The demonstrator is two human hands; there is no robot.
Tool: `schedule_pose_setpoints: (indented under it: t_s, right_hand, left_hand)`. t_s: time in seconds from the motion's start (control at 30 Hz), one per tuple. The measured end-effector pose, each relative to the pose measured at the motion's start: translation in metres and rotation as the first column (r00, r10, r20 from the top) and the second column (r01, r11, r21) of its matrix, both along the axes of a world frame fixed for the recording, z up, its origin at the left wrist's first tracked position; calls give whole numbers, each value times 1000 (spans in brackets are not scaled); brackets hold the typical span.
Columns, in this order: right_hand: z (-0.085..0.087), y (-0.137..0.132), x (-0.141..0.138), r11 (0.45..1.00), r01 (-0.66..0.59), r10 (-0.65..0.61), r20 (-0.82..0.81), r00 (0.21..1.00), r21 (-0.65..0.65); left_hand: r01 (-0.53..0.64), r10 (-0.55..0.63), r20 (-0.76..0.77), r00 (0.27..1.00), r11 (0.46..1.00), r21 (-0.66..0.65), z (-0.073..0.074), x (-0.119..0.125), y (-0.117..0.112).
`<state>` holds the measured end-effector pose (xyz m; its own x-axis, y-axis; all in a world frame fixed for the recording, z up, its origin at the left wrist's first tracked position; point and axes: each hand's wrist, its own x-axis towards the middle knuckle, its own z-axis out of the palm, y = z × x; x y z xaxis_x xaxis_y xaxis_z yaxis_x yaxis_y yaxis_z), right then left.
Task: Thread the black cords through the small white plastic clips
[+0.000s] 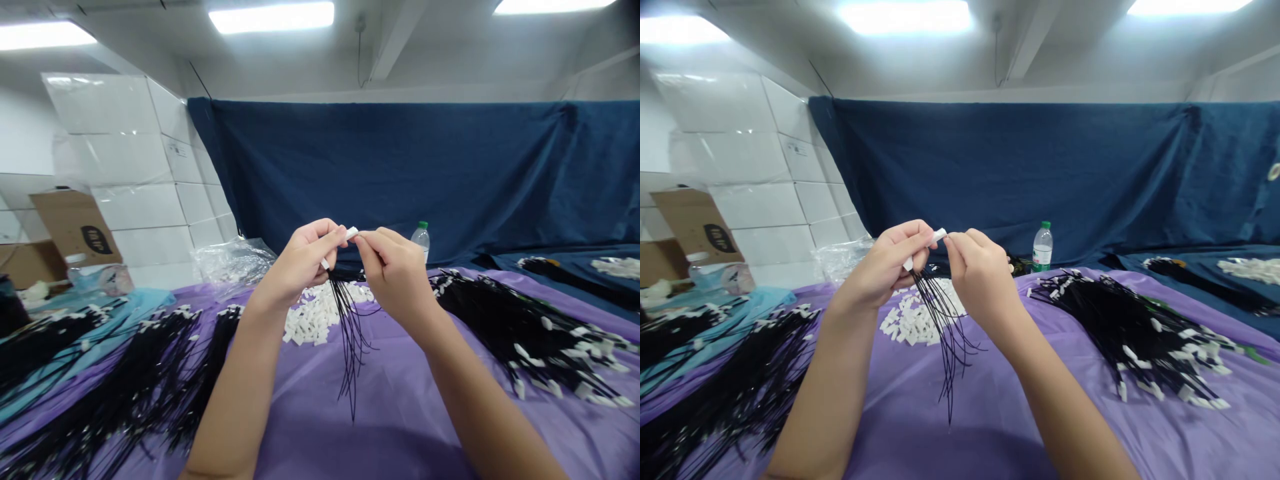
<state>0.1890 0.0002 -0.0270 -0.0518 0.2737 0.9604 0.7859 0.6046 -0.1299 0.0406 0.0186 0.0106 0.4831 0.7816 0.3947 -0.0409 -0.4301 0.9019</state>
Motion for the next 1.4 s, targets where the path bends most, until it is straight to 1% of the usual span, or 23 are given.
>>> schedule_pose_setpoints:
  t_s: [0.1,0.23,0.3,0.4,0.5,0.53,0.6,0.67,0.73,0.77,0.83,0.97,1.07,1.2,1.4]
  right_hand:
    - [-3,0,0,982,152,-160,61,985,111]
    - [-5,-1,0,909,344,-387,173,905,234]
    - [-6,-2,0,878,408,-461,213,862,249]
    - [-7,-3,0,855,454,-511,257,820,252]
    - [-9,-3,0,869,443,-492,304,816,219]
    - [-10,-2,0,884,424,-467,316,826,197]
    - [-10,-1,0,922,355,-386,306,870,155]
    - [-9,-1,0,961,248,-272,238,932,126]
    - [-8,-1,0,984,138,-154,146,977,117]
    - [-7,-1,-1,988,99,-112,107,988,118]
    - [-6,-2,-1,990,65,-72,56,996,125]
    - [-4,-3,-2,988,59,-64,32,997,141]
    - [-3,-4,-2,990,67,-70,20,997,123]
    - [-3,-6,-2,991,113,-115,31,993,66]
    - [-5,-9,-3,974,216,-221,87,971,62]
  left_hand:
    - [13,-13,-20,1000,1000,1,0,-1,-1]
    - [51,-52,-78,996,999,-16,1,-2,-3]
    - [66,-69,-101,992,997,-29,1,-2,-4]
    - [77,-80,-119,990,996,-36,1,-2,-5]
    - [80,-83,-131,988,996,-27,1,-4,-4]
    - [81,-83,-134,987,996,-23,1,-5,-4]
    - [86,-88,-136,987,996,-23,1,-6,-3]
    - [89,-92,-130,987,996,-31,0,-6,-2]
    - [92,-97,-119,988,995,-44,0,-6,-2]
    - [94,-100,-116,988,994,-50,0,-6,-2]
    - [100,-106,-115,988,993,-58,0,-6,-2]
    - [109,-113,-112,987,993,-49,0,-6,-2]
    - [119,-125,-109,986,991,-53,0,-5,-1]
    - [114,-120,-122,985,992,-58,-1,-3,1]
    - [100,-106,-165,981,994,-42,-1,-4,2]
